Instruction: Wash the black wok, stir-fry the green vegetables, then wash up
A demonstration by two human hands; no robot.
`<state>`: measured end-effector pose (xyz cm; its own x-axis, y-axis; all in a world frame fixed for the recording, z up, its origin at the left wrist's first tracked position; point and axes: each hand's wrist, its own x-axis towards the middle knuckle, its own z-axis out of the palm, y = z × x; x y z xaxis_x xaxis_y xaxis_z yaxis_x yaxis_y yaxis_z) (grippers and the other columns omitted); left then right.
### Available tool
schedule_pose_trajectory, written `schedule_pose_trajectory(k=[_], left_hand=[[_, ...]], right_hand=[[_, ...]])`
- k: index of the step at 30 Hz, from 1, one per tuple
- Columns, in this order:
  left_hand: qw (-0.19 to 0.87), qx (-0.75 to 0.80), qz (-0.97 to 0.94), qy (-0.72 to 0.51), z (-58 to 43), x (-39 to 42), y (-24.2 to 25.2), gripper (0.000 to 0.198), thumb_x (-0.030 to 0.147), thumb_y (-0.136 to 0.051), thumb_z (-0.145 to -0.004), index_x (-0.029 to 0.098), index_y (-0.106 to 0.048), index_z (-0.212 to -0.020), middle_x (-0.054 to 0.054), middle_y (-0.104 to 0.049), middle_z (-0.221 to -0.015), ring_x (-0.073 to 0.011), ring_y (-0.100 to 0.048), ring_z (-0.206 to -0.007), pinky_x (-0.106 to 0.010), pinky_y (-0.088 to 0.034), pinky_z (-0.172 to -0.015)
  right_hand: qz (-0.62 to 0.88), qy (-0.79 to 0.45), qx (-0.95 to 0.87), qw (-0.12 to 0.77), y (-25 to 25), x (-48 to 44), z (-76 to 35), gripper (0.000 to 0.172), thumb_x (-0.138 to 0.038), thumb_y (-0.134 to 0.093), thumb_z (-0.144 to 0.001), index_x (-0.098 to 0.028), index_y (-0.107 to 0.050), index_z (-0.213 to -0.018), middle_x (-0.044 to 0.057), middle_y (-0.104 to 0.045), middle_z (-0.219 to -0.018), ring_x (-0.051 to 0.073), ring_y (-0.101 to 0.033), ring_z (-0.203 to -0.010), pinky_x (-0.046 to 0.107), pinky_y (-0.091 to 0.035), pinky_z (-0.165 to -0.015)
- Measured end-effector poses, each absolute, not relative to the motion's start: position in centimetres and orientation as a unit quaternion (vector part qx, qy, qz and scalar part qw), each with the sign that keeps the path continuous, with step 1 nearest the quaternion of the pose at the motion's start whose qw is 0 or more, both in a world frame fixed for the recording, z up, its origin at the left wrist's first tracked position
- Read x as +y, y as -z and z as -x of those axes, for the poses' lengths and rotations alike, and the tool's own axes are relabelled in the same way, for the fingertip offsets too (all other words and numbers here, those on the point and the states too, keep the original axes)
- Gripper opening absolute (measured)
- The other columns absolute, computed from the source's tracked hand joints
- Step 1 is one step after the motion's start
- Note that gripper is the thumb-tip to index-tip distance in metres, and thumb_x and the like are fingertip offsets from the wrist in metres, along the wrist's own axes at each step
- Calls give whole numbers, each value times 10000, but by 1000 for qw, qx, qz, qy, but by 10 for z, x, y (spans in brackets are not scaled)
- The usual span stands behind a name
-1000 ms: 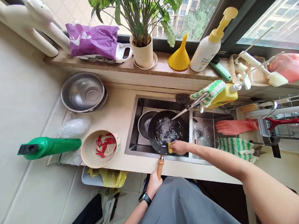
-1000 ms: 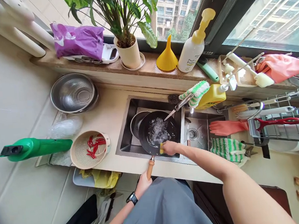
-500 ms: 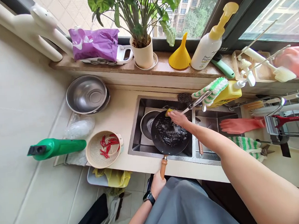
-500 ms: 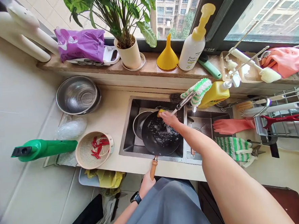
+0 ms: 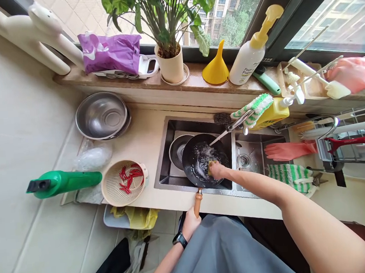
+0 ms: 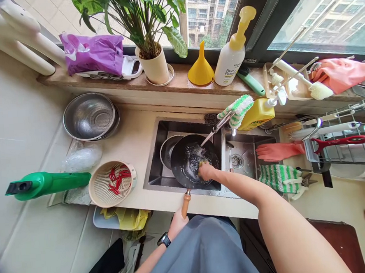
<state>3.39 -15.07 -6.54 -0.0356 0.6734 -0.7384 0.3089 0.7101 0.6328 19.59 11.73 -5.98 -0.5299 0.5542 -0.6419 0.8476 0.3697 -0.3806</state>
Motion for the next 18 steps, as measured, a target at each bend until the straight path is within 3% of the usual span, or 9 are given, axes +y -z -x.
schedule_pose_trajectory(k=[4,8,14,18], left_hand=[[598,708,-350,-134,-33,-149,62,341,2,-594,-692,134,-720,-980,43,-475,-705,-131,-407,-691,-239,-345,-655],[601,710,-346,-121,-34,-148,61,380,2,-615,-713,125,-737,-1052,33,-521,-724,-136,-436,-695,-242,-359,-668],[583,734,-335,-92,-36,-149,61,341,-21,-629,-751,121,-711,-1049,-13,-618,-811,-158,-550,-757,-233,-396,-694],[574,743,-335,-82,-37,-150,59,288,-14,-637,-779,142,-697,-1014,-19,-644,-822,-162,-584,-761,-239,-401,-699]], right_hand=[[-442,486,728,198,55,106,-171,234,-121,-786,-694,-203,-605,-570,49,-648,-642,266,-683,-828,374,-536,-838],[-465,605,639,98,47,108,-128,191,-183,-777,-776,-199,-616,-674,-9,-632,-643,163,-615,-650,288,-518,-684],[-566,643,490,-162,42,174,-56,158,-328,-566,-992,-251,-482,-883,-34,-612,-776,111,-582,-644,243,-556,-668],[-611,617,422,-261,44,223,-49,154,-360,-558,-989,-265,-466,-910,-29,-572,-778,125,-569,-683,232,-546,-665]])
